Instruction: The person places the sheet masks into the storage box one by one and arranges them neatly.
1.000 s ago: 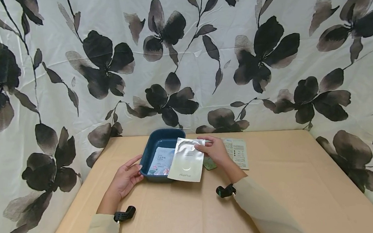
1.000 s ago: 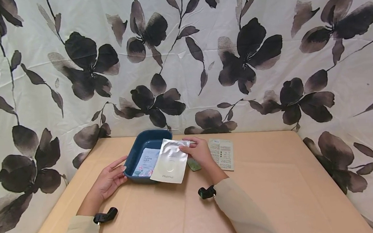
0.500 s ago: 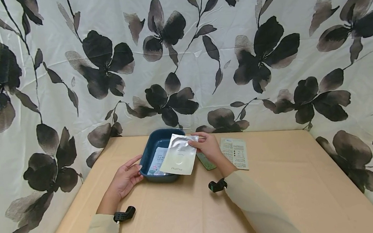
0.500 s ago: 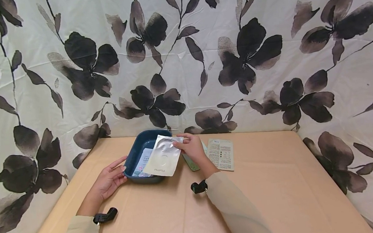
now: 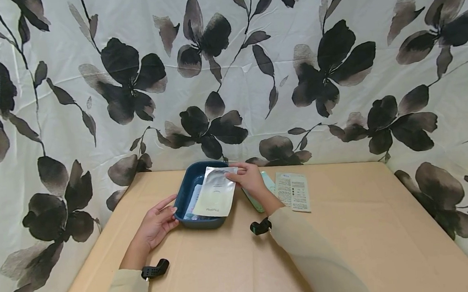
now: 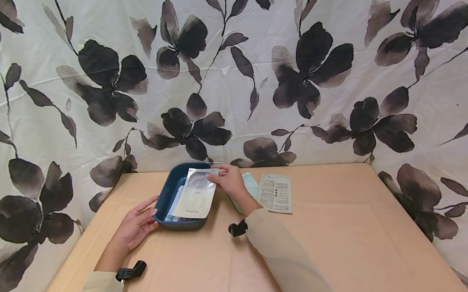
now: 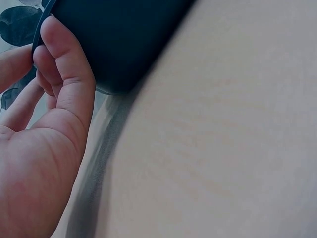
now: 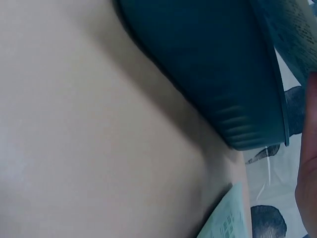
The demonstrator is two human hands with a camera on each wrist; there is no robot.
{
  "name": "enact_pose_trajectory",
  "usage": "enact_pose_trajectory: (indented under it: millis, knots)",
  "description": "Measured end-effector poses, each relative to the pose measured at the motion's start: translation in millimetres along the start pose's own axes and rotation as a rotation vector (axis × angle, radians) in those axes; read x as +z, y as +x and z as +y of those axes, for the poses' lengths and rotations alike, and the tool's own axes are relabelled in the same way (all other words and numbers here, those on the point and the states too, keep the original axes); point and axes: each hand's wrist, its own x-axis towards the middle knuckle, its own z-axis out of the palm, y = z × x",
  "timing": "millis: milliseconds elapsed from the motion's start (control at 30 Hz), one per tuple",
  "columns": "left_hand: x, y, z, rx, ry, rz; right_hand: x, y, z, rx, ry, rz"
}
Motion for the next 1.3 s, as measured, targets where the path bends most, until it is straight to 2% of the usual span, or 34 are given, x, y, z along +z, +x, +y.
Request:
enact_pose_trajectory:
  millis: [133, 367, 567, 867, 1100, 1300]
  knots:
    - [0.7, -0.1, -0.2, 0.005, 0.002, -0.004, 8, 6.7, 3, 0.007, -0.027, 0.001]
    - [1.5, 0.9, -0.8, 0.005, 0.007, -0.014, 21, 13.9, 5, -0.020, -0.183, 0.033]
    - [1.6, 1.9, -1.0, 0.006, 0.002, -0.024, 26, 18.9, 4, -0.044, -0.214, 0.034]
    - [-1.3, 2.1, -0.8, 0.009, -0.016, -0.035, 30, 18.4, -1, -0.040, -0.231, -0.003]
    - [-2.8, -1.2, -0.3, 0.008, -0.005, -0.042, 34, 15.0, -4, -0.071, -0.342, -0.059]
    - [-3.0, -1.4, 0.8, 0.002, 0.000, -0.038, 35, 13.8, -7, -0.090, -0.370, -0.087]
